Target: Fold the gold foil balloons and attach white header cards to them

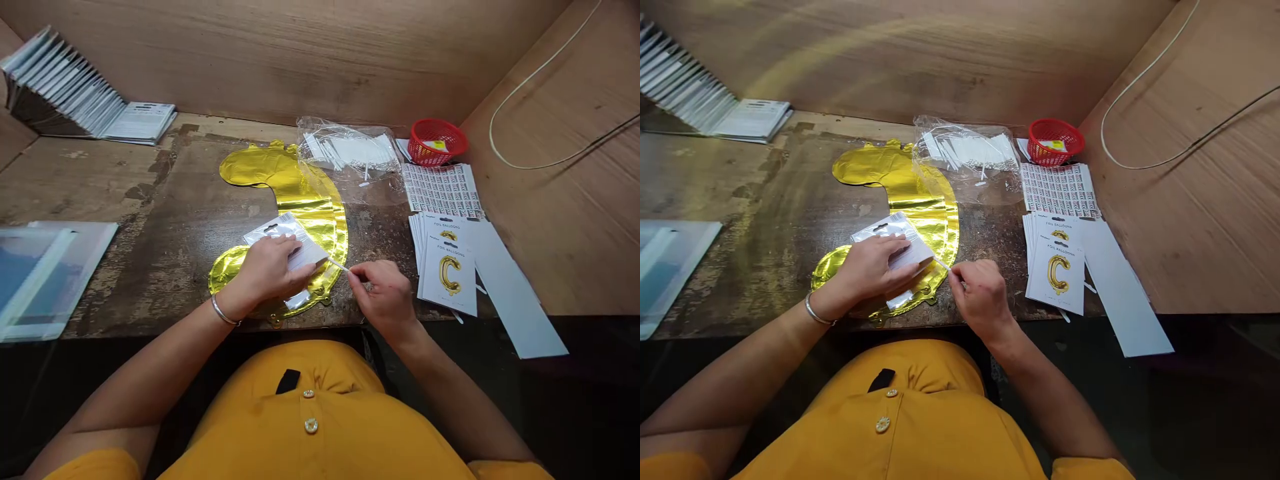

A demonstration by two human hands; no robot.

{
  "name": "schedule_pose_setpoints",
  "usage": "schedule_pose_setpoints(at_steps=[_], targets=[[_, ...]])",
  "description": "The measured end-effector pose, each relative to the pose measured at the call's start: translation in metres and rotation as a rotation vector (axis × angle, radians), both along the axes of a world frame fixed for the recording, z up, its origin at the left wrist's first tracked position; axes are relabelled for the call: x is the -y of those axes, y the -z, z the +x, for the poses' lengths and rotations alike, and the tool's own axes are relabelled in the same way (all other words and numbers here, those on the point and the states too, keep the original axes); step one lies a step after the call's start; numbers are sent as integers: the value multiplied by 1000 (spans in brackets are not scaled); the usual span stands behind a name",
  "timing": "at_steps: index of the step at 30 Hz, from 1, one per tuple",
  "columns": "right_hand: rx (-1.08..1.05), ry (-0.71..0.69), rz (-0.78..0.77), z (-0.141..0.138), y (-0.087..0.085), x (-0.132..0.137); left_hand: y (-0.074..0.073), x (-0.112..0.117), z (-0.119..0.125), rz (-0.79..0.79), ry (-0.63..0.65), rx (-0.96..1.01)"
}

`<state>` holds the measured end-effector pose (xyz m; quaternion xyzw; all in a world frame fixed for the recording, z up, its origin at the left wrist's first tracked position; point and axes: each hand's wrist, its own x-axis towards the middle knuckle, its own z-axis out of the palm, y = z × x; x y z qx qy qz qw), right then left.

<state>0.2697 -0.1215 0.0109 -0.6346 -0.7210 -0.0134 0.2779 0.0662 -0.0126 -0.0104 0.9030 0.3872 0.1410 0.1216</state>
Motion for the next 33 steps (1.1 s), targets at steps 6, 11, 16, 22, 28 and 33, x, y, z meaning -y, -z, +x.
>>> schedule_pose_setpoints(at_steps=[6, 11, 16, 22, 28, 33], targets=[[121, -12, -128, -10, 31, -27, 13, 4, 1, -15, -20, 15], [-5, -208, -349, 10, 22, -32, 16, 3, 1, -68, 8, 25], [99, -187, -339, 18, 21, -49, 14, 2, 0, -89, -4, 29], [85, -250, -334, 17, 23, -60, 18, 3, -3, -62, 37, 52], [193, -279, -318, 14, 18, -57, 15, 3, -3, -40, 34, 12], [184, -355, -278, 10, 17, -56, 17, 3, -4, -45, 41, -1]])
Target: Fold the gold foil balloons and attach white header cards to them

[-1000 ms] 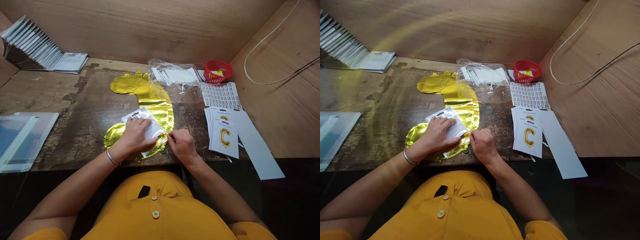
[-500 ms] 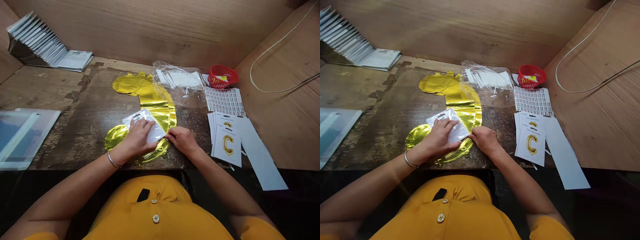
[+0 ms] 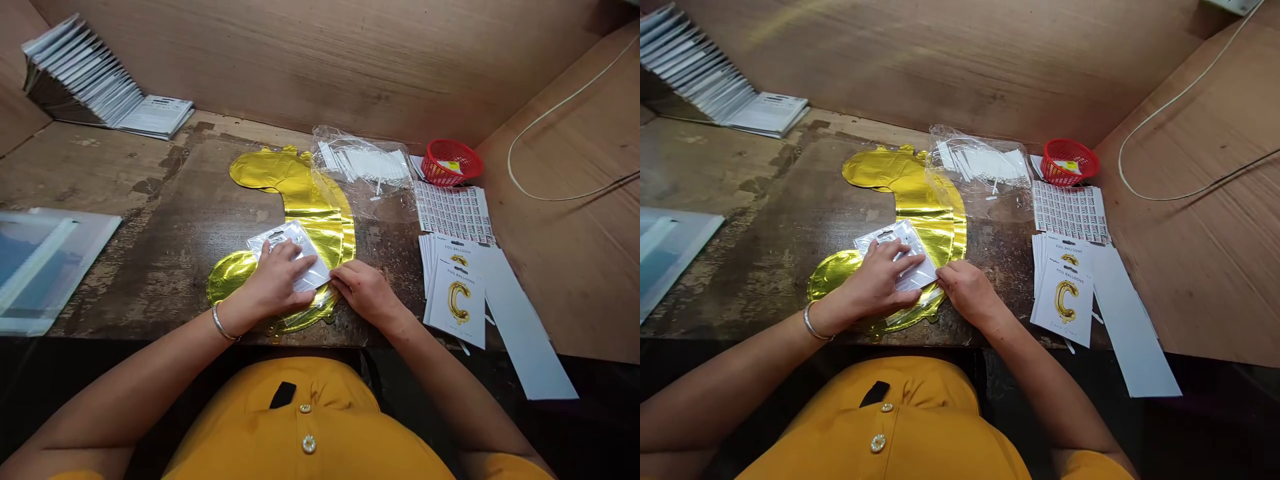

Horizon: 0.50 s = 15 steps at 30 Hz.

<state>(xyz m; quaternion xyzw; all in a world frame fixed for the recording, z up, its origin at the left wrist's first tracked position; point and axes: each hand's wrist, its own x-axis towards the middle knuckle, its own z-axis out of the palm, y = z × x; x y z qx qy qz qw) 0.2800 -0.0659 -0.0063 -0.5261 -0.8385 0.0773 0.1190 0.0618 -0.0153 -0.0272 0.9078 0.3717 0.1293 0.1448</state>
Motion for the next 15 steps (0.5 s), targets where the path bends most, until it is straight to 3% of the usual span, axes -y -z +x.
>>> schedule_pose_setpoints(at_steps=[5, 9, 12, 15], targets=[[77, 15, 143, -5, 10, 1, 1, -2, 2, 6, -30, -11], [-99, -123, 199, -6, 18, 10, -15, -5, -2, -13, 56, -63], [-136, -151, 202, -5, 26, 17, -29, -1, -20, 58, 84, -41], [-106, -98, 227, -9, 30, 25, -26, 14, -48, 102, 220, 14]])
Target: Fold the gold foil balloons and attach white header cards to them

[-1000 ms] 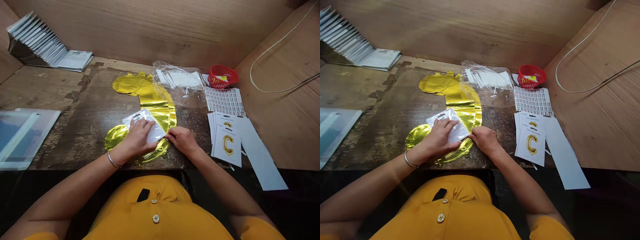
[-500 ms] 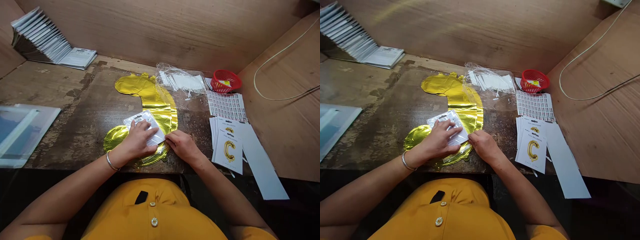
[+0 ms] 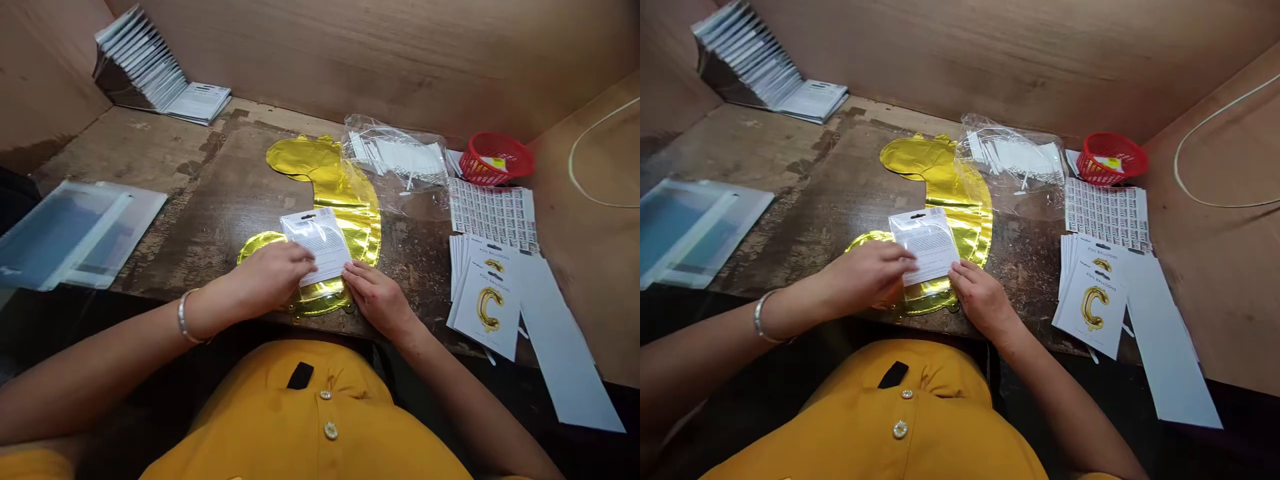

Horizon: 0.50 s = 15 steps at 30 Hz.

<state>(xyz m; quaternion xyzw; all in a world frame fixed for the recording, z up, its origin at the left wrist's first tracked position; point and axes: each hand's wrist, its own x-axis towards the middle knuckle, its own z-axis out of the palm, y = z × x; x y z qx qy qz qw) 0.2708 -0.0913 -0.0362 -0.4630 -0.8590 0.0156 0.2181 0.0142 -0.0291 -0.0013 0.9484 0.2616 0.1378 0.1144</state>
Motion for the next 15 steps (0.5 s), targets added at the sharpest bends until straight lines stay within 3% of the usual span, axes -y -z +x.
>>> schedule_pose_setpoints(at_steps=[3, 7, 12, 15], targets=[[37, 56, 30, -8, -6, 7, 19, 17, -22, -3, 124, 38], [-23, -17, 51, -24, -26, 4, 40, 28, -28, 26, 89, 106], [-167, -136, -275, -39, -27, -16, 41, 29, -25, -20, 21, 199], [-208, -130, -350, -42, -19, -21, 43, 29, -28, -36, 12, 201]])
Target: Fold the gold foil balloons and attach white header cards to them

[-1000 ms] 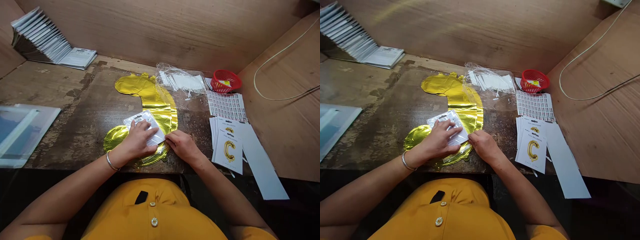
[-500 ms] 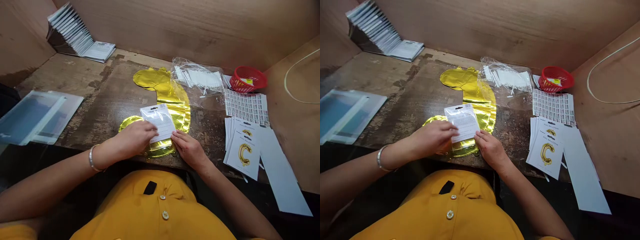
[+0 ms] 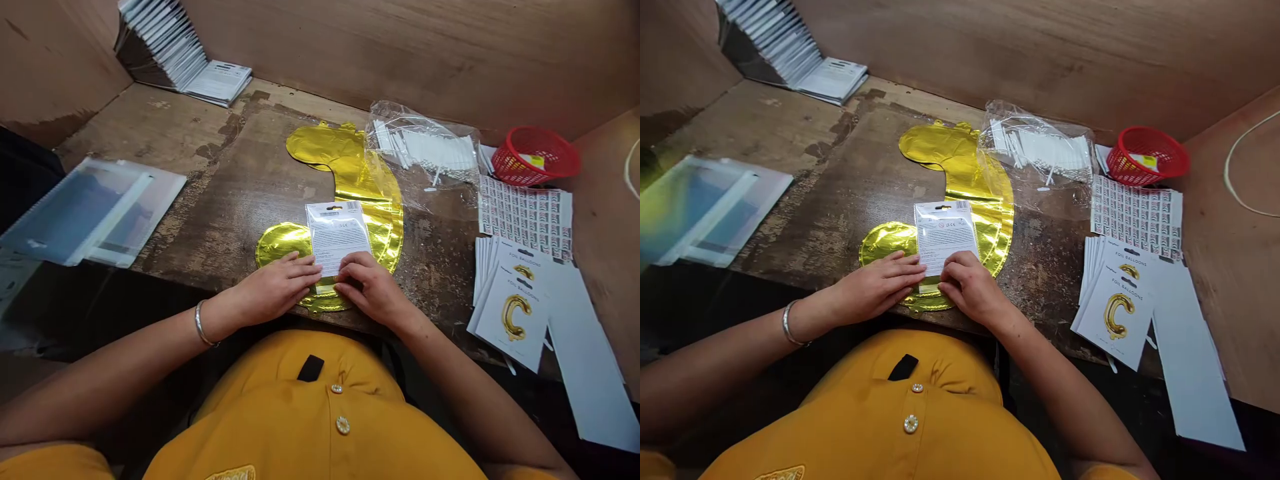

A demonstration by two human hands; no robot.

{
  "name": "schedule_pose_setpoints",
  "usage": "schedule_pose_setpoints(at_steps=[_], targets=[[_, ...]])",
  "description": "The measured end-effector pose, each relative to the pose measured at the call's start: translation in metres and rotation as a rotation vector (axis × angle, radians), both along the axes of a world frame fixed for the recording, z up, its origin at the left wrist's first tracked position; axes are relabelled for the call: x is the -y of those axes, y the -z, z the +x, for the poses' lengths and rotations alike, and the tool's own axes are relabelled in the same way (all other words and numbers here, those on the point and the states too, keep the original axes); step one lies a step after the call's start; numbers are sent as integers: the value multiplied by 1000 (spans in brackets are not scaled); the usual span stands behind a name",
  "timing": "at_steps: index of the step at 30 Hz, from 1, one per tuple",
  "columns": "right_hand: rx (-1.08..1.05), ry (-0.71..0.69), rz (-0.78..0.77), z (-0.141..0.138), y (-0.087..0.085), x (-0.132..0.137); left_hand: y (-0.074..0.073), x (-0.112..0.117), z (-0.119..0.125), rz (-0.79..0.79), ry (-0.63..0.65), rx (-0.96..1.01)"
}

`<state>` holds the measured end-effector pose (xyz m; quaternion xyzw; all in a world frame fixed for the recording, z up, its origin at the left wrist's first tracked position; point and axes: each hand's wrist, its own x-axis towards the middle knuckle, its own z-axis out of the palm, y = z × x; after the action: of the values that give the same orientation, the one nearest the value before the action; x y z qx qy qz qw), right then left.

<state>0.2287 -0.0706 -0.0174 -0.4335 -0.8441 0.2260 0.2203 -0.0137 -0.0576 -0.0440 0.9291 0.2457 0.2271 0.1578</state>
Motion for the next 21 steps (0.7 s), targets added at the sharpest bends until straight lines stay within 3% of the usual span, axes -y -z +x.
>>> schedule_pose_setpoints(at_steps=[8, 14, 21], targets=[[78, -81, 185, -15, 3, 22, 3, -1, -1, -9, -15, -15], [-1, -62, 158, -19, 6, 27, 3, 0, -1, -6, -17, 6], [36, -146, 111, -14, -12, 27, 4, -2, -2, -20, 6, 8]])
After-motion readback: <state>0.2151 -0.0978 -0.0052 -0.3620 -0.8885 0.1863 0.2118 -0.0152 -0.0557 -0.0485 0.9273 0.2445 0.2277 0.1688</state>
